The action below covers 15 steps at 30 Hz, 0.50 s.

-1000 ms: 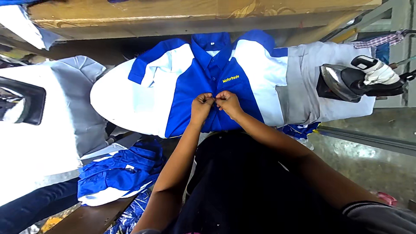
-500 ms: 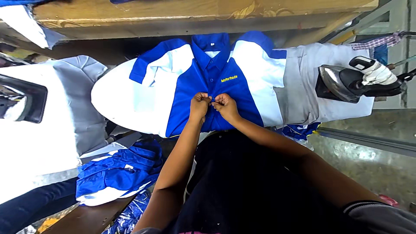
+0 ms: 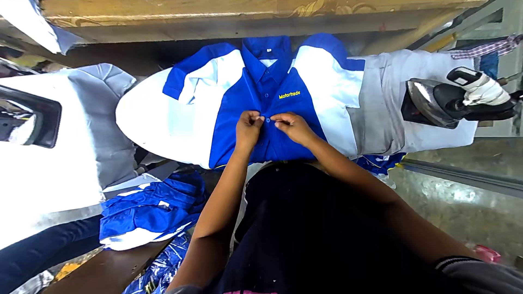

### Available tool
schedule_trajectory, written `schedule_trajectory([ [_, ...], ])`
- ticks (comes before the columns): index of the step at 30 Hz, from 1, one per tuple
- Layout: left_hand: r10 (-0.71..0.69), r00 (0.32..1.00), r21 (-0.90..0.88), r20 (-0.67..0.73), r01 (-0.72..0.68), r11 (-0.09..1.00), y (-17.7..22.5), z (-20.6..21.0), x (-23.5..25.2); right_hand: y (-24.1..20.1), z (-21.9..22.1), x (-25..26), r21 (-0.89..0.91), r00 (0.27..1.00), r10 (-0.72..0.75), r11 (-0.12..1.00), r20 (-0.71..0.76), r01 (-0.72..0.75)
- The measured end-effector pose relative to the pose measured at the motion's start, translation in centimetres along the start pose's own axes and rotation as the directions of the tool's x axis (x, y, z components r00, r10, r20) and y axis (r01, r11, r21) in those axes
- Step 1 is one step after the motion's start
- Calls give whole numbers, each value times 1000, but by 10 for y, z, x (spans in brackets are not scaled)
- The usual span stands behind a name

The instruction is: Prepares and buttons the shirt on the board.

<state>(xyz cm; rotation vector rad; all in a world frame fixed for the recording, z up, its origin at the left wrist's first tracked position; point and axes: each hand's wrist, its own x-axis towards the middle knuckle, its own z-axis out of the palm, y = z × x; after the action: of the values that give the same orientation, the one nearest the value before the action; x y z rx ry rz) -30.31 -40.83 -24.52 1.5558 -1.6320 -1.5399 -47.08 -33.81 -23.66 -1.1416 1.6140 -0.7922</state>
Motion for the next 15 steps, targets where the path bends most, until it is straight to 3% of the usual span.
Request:
schedule_trajectory([
  [2, 97, 992, 200, -77, -80, 976, -11, -35, 4, 15, -28, -12, -177, 992, -1, 984, -125, -22],
  [4, 142, 964, 365, -224, -52, 930, -28, -84, 5, 36, -65, -31, -299, 941, 124, 928, -316, -223],
  [6, 82, 942, 445, -325, 76, 892, -47, -128, 1, 63, -95, -49, -317, 837, 251, 842, -487, -437],
  [9, -74, 942, 440, -329, 222, 870, -69, -152, -8, 79, -108, -62, -228, 726, 466, 740, -505, -633],
  [12, -214, 941, 381, -263, 305, 873, -57, -141, -14, 80, -103, -50, -236, 744, 511, 732, -430, -639],
  [15, -277, 941, 271, -195, 323, 907, -47, -131, -9, 83, -119, -36, -78, 757, 412, 853, -507, -516],
])
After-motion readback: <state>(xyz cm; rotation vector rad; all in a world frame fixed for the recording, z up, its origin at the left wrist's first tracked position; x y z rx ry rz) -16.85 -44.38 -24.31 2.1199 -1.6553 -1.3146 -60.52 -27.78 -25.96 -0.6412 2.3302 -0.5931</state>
